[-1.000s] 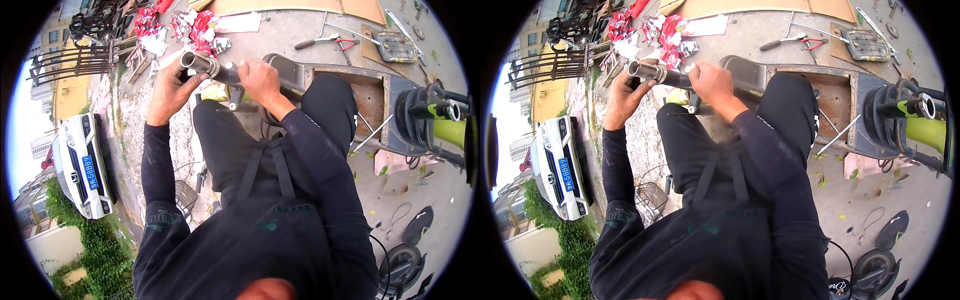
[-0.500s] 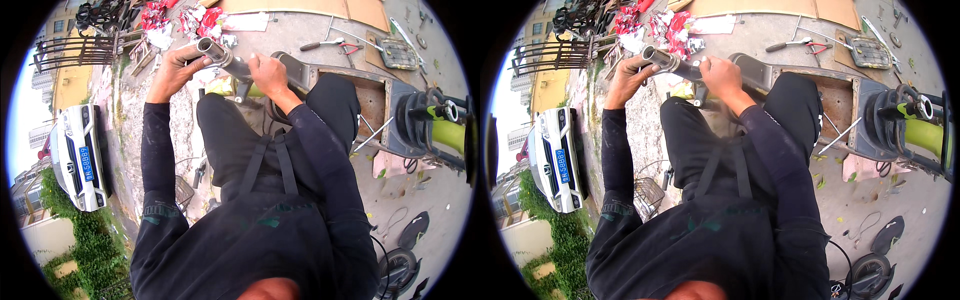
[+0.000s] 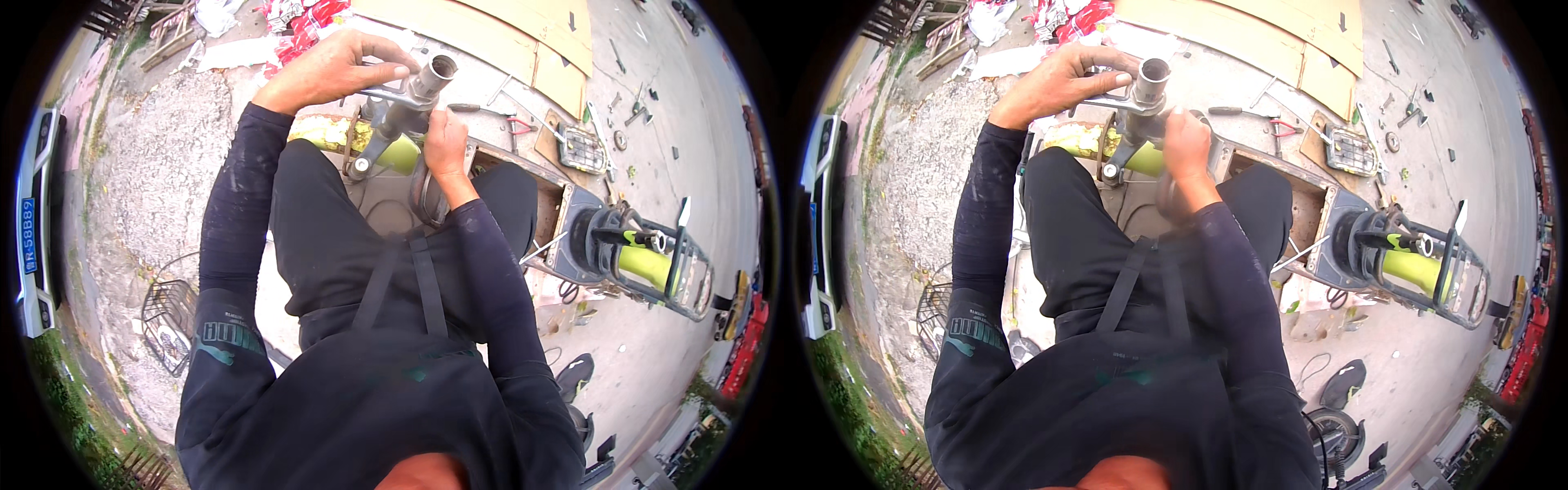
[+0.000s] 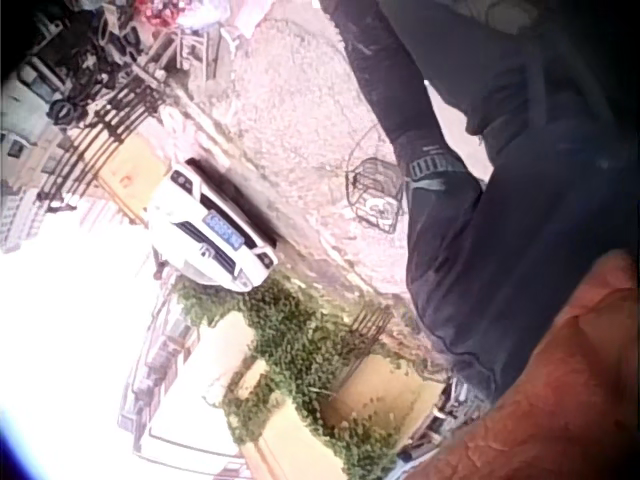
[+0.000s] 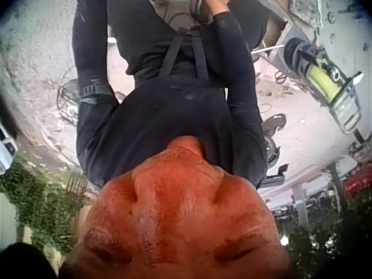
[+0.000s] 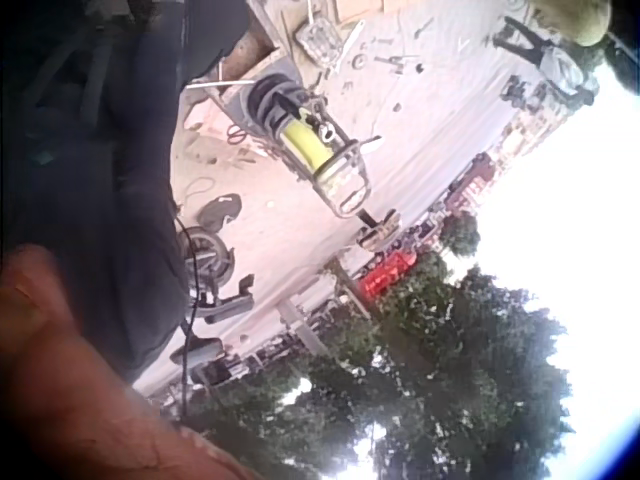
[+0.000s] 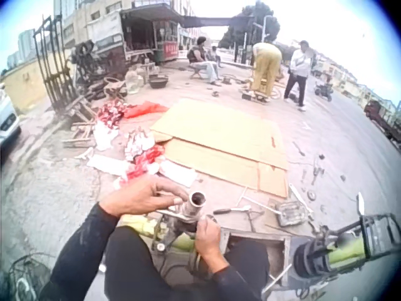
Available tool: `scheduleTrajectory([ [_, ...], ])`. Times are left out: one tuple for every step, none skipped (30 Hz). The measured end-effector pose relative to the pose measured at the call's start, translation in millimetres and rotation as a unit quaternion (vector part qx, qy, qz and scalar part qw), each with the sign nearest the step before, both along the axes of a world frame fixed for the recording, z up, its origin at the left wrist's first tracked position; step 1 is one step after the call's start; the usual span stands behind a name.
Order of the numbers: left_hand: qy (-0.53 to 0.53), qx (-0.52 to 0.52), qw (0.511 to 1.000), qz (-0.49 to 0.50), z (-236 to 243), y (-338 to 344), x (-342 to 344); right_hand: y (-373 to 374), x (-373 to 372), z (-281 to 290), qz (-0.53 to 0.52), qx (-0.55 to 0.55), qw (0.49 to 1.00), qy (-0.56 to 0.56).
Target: The person removes the handlebar and stem from a bicycle frame using a power drill and a wrench. They then reattach the handlebar to the stem, securing it with a bolt and tightening it with a wrench.
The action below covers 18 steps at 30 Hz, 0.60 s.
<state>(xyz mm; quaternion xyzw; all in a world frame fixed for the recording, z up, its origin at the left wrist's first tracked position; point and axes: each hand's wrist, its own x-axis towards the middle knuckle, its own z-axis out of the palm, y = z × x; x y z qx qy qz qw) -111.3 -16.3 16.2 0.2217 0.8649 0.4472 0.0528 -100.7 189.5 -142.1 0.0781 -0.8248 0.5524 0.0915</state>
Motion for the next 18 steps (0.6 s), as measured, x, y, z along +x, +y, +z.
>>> scheduleTrajectory([
  [-0.008, 0.036, 0.999, 0.018, -8, -1, 3, 1, 0, -3, 0.004, 0.008, 1.0, -0.004],
  [-0.015, 0.074, 0.997, 0.031, -17, -2, 3, 5, -2, -6, 0.003, 0.018, 1.0, -0.006],
  [0.018, 0.076, 0.996, 0.047, -26, -8, 5, 6, -1, -8, 0.0, 0.053, 0.998, 0.018],
  [0.01, 0.173, 0.982, 0.067, -48, -9, 4, 5, -1, -7, 0.001, 0.04, 0.999, 0.032],
  [0.016, 0.217, 0.972, 0.085, -52, -6, 9, 4, 0, -6, 0.002, 0.025, 0.999, 0.043],
  [0.021, 0.259, 0.96, 0.102, -57, -2, 14, 0, 1, -7, 0.002, 0.008, 0.999, 0.054],
  [0.019, 0.26, 0.959, 0.108, -59, -1, 13, -5, 1, -4, -0.003, -0.044, 0.998, 0.051],
  [0.014, 0.263, 0.958, 0.11, -58, 1, 12, -4, 3, -1, 0.001, -0.01, 0.998, 0.067],
  [0.01, 0.263, 0.958, 0.115, -58, 1, 12, -5, 4, 2, 0.008, 0.021, 0.996, 0.083],
  [-0.028, 0.297, 0.947, 0.117, -58, 3, 14, -5, 5, 5, 0.016, 0.052, 0.994, 0.099],
  [-0.062, 0.329, 0.936, 0.112, -56, 7, 16, -3, 1, 3, 0.023, 0.037, 0.994, 0.098],
  [-0.098, 0.358, 0.923, 0.106, -55, 8, 18, -4, -1, 2, 0.03, 0.017, 0.995, 0.092],
  [-0.106, 0.371, 0.916, 0.113, -54, 9, 20, -5, -2, 2, 0.036, -0.003, 0.996, 0.086],
  [-0.089, 0.366, 0.918, 0.124, -56, 8, 19, -6, -1, 1, 0.041, -0.026, 0.996, 0.077],
  [-0.071, 0.362, 0.919, 0.136, -57, 8, 19, -7, 0, 1, 0.041, -0.013, 0.996, 0.083],
  [-0.054, 0.357, 0.921, 0.148, -58, 9, 18, -6, 2, 0, 0.041, 0.001, 0.995, 0.087],
  [-0.052, 0.363, 0.919, 0.147, -58, 8, 18, -6, 1, -2, 0.034, -0.007, 0.996, 0.087],
  [-0.05, 0.368, 0.917, 0.147, -57, 9, 19, -6, 1, -4, 0.027, -0.015, 0.996, 0.087],
])
